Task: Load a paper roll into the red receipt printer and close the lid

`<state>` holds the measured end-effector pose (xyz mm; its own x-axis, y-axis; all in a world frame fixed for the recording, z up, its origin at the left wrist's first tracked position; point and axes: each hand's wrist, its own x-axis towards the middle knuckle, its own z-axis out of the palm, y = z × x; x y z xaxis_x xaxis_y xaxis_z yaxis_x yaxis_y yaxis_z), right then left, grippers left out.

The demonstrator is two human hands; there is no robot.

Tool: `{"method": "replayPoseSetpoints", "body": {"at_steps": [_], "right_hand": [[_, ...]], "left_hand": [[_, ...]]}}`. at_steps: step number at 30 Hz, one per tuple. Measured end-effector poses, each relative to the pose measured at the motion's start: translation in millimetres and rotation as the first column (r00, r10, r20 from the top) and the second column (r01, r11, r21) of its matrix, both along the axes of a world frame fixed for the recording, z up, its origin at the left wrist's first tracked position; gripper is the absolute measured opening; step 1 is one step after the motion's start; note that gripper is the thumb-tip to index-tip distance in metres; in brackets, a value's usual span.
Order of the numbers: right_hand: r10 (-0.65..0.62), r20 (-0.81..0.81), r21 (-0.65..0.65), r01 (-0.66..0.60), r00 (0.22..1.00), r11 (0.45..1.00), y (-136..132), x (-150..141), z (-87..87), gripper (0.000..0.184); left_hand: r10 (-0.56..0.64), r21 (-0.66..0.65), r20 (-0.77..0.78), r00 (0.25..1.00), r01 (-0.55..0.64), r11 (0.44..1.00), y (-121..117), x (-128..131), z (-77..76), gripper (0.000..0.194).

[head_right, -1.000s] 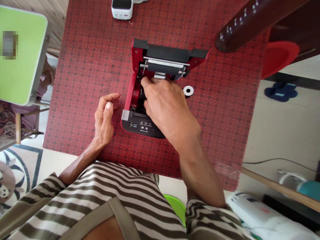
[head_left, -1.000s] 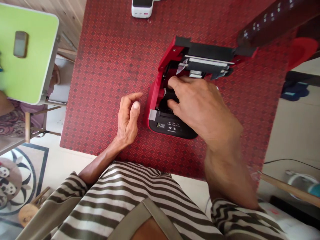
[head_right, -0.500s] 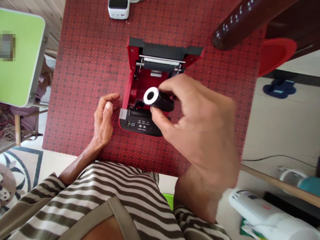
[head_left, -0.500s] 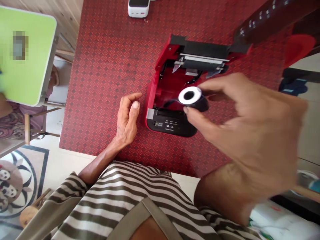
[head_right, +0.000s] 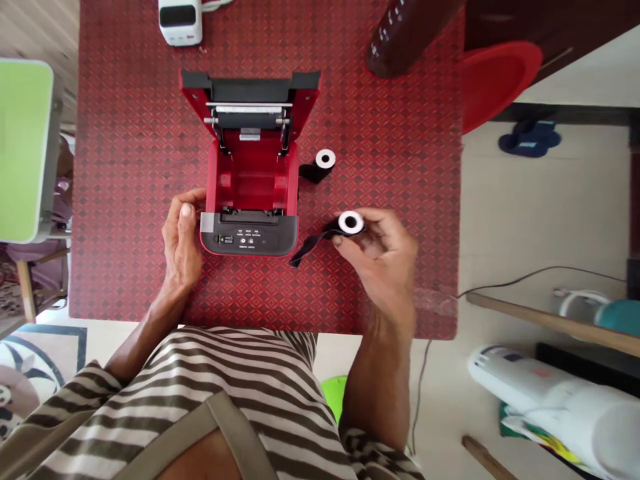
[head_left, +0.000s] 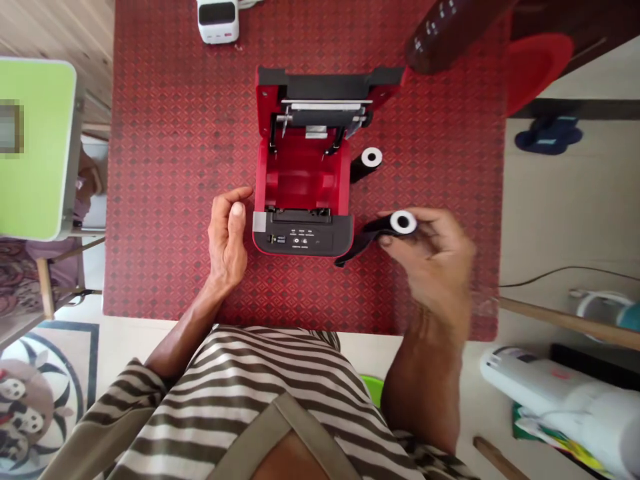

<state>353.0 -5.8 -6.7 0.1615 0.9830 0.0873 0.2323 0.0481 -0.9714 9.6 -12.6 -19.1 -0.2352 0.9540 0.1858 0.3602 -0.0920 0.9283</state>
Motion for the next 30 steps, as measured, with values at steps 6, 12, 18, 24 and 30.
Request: {"method": "replayPoseSetpoints", "body": {"at_steps": [6,12,18,24,30], "right_hand": [[0.117,0.053,-0.102,-0.111,0.992,0.989,0.0,-13.5,-17.5,0.036],[0.151,0.119,-0.130,-0.136,0.981,0.982,-4.5,-7.4,-14.9,0.040],[0.185,0.087,-0.089,-0.177,0.979,0.980,3.1,25.4,19.2,0.055],[0.030,0.167,0.016,-0.033,0.986,0.999,79.1,15.7,2.5,0.050],[0.125,0.201,-0.046,-0.118,0.971,0.992,122.5,-16.9,-28.2,0.050]], "left_hand": [[0.020,0.059,-0.115,0.993,-0.013,0.998,0.7,-2.6,-9.4,0.063],[0.006,0.077,-0.135,0.991,0.005,0.997,0.0,-3.2,-12.7,0.058],[0.005,0.038,-0.052,0.999,-0.003,0.999,-1.3,-1.6,-8.9,0.061],[0.005,-0.019,0.068,0.998,-0.003,1.000,-0.3,0.5,1.0,0.065],[0.044,-0.070,0.172,0.984,-0.033,0.997,-0.3,1.5,3.1,0.070]]}}
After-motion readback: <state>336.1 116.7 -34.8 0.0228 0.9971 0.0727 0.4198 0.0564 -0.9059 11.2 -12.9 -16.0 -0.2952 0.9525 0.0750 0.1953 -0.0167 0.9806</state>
